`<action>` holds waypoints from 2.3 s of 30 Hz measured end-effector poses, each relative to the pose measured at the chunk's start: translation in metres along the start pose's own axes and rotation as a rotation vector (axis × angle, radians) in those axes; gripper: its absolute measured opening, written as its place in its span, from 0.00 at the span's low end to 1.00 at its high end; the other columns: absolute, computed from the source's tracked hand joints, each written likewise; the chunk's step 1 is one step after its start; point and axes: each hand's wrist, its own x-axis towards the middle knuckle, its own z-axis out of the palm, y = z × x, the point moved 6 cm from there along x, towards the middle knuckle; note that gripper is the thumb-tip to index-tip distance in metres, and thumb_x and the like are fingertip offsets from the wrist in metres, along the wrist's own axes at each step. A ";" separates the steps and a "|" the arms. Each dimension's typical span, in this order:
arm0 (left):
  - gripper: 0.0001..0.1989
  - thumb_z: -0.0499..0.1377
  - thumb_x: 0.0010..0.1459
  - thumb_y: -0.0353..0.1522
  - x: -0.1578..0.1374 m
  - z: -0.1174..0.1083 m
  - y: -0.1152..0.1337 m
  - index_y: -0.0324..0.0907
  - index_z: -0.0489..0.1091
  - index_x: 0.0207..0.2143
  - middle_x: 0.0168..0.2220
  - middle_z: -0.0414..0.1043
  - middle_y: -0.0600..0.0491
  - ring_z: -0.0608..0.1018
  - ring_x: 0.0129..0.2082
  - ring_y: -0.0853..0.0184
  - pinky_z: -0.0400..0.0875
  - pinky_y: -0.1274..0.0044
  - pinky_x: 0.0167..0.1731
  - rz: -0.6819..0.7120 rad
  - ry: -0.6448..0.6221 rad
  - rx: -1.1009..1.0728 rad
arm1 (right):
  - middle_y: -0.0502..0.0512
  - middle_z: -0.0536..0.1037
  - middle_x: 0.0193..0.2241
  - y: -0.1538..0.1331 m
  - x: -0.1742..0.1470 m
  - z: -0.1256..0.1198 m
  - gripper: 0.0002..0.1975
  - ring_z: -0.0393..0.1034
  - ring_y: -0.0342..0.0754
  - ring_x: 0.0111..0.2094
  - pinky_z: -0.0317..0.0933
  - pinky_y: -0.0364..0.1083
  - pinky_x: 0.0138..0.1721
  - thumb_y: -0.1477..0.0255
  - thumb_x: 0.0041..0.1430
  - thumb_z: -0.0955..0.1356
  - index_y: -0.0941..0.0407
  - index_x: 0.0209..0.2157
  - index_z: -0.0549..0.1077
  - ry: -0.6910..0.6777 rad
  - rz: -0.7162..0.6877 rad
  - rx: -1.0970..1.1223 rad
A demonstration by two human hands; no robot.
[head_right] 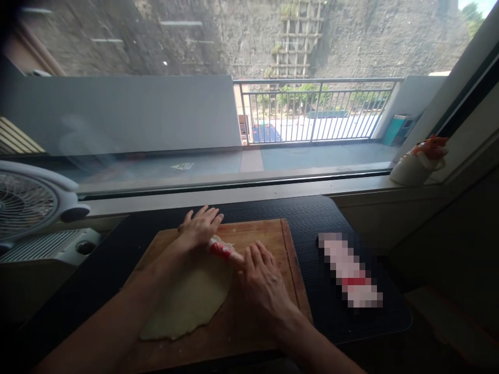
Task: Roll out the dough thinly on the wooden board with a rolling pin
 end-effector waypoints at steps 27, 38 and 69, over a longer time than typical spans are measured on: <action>0.27 0.42 0.63 0.38 -0.191 -0.014 -0.013 0.32 0.60 0.58 0.60 0.59 0.42 0.58 0.62 0.56 0.44 0.58 0.60 0.111 0.384 0.105 | 0.63 0.57 0.62 -0.007 0.038 0.010 0.28 0.44 0.54 0.64 0.39 0.54 0.63 0.57 0.66 0.54 0.61 0.60 0.58 -0.197 -0.050 0.065; 0.25 0.44 0.62 0.35 -0.193 -0.014 0.000 0.32 0.61 0.57 0.60 0.59 0.42 0.61 0.61 0.55 0.48 0.57 0.59 0.130 0.396 0.142 | 0.57 0.62 0.59 -0.012 0.085 0.023 0.24 0.47 0.52 0.63 0.41 0.55 0.61 0.59 0.67 0.53 0.55 0.55 0.64 -0.204 -0.100 0.073; 0.26 0.43 0.63 0.38 -0.165 -0.013 -0.026 0.28 0.65 0.53 0.53 0.67 0.35 0.67 0.56 0.51 0.58 0.54 0.54 0.071 0.294 0.094 | 0.61 0.59 0.60 -0.055 0.157 0.061 0.25 0.47 0.57 0.62 0.50 0.57 0.57 0.58 0.64 0.57 0.57 0.57 0.62 -0.373 -0.136 0.036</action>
